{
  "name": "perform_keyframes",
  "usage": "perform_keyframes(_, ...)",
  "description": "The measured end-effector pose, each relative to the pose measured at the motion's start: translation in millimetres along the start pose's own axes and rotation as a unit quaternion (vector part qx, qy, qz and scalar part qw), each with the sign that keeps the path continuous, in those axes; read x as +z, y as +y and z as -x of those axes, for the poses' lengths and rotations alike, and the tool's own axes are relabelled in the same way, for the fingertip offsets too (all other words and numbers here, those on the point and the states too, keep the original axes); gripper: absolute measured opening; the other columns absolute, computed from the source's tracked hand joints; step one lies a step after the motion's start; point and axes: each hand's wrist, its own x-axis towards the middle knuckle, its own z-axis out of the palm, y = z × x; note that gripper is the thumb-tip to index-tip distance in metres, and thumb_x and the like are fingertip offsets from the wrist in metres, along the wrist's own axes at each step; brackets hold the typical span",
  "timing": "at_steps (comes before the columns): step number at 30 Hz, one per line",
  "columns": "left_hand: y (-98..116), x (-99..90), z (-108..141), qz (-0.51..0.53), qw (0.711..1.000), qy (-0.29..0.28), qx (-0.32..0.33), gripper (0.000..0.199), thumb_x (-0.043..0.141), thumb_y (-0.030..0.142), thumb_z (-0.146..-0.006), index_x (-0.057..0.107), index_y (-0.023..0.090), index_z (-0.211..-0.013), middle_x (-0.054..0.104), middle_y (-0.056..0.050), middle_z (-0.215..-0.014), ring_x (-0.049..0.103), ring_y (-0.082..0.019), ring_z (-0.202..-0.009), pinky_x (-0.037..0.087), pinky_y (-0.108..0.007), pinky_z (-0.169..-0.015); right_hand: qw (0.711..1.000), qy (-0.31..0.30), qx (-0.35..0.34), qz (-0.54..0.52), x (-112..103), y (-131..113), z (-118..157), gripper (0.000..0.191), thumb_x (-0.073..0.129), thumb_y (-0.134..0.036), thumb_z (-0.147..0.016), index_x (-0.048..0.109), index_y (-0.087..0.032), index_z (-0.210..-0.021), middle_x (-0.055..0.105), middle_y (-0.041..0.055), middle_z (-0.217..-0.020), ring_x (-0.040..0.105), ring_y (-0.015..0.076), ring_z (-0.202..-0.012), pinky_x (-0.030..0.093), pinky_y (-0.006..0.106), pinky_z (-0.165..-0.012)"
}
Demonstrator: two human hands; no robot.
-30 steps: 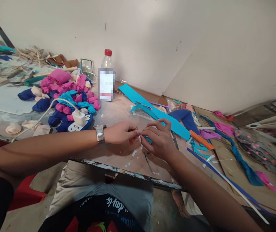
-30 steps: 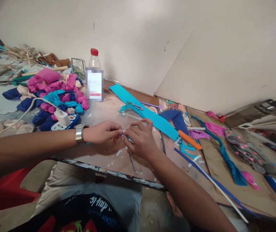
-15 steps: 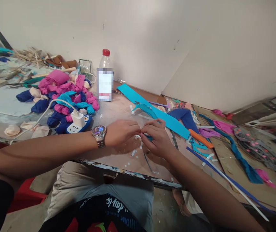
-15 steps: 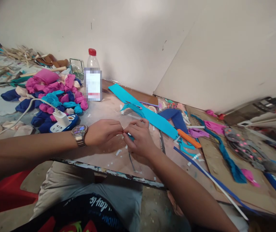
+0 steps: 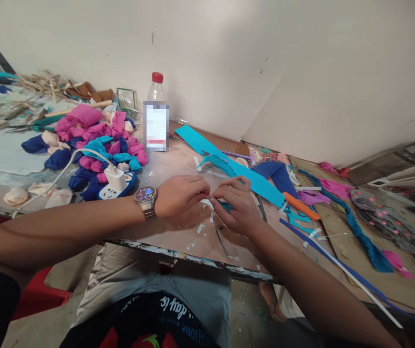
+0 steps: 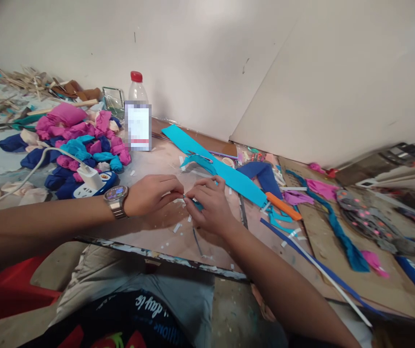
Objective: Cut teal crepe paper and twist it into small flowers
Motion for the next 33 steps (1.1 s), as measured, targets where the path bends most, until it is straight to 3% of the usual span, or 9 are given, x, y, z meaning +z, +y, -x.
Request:
perform_keyframes(12, 5.4, -1.4, 1.7, 0.097, 0.993, 0.053, -0.05, 0.017, 0.06, 0.027, -0.103, 0.075, 0.019, -0.101, 0.08, -0.003, -0.094, 0.074, -0.016, -0.086, 0.054, -0.027, -0.078, 0.999, 0.022, 0.0, 0.027, 1.2, 0.0, 0.8, 0.012, 0.063, -0.025, -0.1, 0.066, -0.024, -0.088, 0.078, -0.0007, -0.084, 0.069, 0.0226, -0.098, 0.031, 0.046, -0.101)
perform_keyframes(22, 1.2, -2.4, 0.7, 0.134, 0.987, 0.072, -0.042, 0.018, 0.065, 0.03, -0.101, 0.079, 0.02, -0.103, 0.081, -0.006, -0.098, 0.075, -0.016, -0.09, 0.056, -0.028, -0.08, 0.995, 0.079, 0.012, 0.052, 4.5, 0.8, 2.5, 0.013, 0.07, -0.032, -0.1, 0.074, -0.027, -0.089, 0.082, -0.0016, -0.083, 0.072, 0.0246, -0.099, 0.028, 0.047, -0.102)
perform_keyframes(33, 1.1, -2.6, -0.3, 0.164, 0.983, 0.073, -0.031, 0.015, 0.065, 0.026, -0.1, 0.076, 0.016, -0.1, 0.077, -0.005, -0.088, 0.064, -0.013, -0.074, 0.048, -0.024, -0.068, 0.992, 0.111, 0.003, 0.058, 3.7, -1.3, 0.7, 0.011, 0.077, -0.032, -0.095, 0.075, -0.025, -0.087, 0.081, -0.0028, -0.08, 0.072, 0.0247, -0.097, 0.028, 0.046, -0.1)
